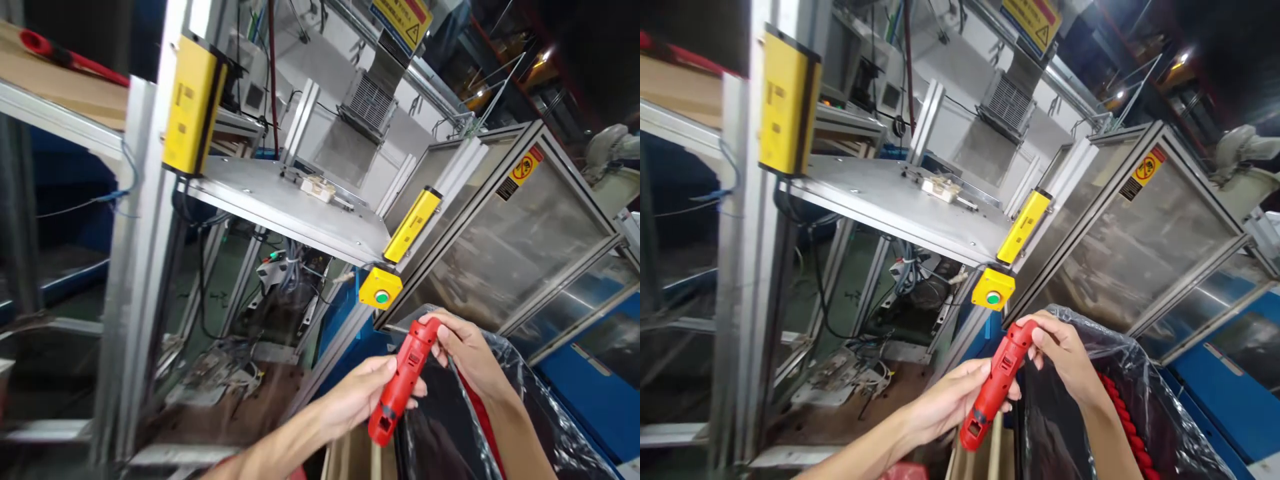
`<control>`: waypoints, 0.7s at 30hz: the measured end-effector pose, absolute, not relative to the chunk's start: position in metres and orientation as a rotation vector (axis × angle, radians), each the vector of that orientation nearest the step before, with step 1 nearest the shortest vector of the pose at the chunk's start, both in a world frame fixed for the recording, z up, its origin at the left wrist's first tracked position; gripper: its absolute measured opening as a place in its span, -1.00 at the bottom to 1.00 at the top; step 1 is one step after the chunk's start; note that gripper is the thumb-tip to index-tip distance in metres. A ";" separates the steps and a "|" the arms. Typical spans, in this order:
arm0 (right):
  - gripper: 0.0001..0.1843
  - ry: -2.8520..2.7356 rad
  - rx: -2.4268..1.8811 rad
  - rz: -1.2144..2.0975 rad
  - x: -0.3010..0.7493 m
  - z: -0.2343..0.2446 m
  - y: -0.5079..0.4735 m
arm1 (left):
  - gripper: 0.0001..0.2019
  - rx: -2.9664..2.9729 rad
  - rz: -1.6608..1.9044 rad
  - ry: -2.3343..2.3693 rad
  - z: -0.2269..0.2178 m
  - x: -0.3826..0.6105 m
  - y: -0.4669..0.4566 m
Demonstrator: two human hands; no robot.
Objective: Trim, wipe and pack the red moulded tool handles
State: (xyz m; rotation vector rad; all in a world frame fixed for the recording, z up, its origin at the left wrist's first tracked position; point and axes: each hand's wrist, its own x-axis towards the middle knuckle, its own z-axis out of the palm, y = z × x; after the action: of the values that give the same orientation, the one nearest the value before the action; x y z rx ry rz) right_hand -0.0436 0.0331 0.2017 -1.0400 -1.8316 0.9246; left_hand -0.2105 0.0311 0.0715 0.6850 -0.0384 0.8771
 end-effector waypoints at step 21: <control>-0.22 -1.780 -1.435 -0.190 -0.279 0.124 0.065 | -0.37 0.654 1.310 -0.018 0.098 -0.436 0.075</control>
State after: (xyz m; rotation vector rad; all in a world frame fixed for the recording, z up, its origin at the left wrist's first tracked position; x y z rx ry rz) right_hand -0.2794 0.0649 0.1235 -1.4354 -1.7800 -0.1898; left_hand -0.4358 0.0748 0.0976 0.6537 -0.0177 1.3104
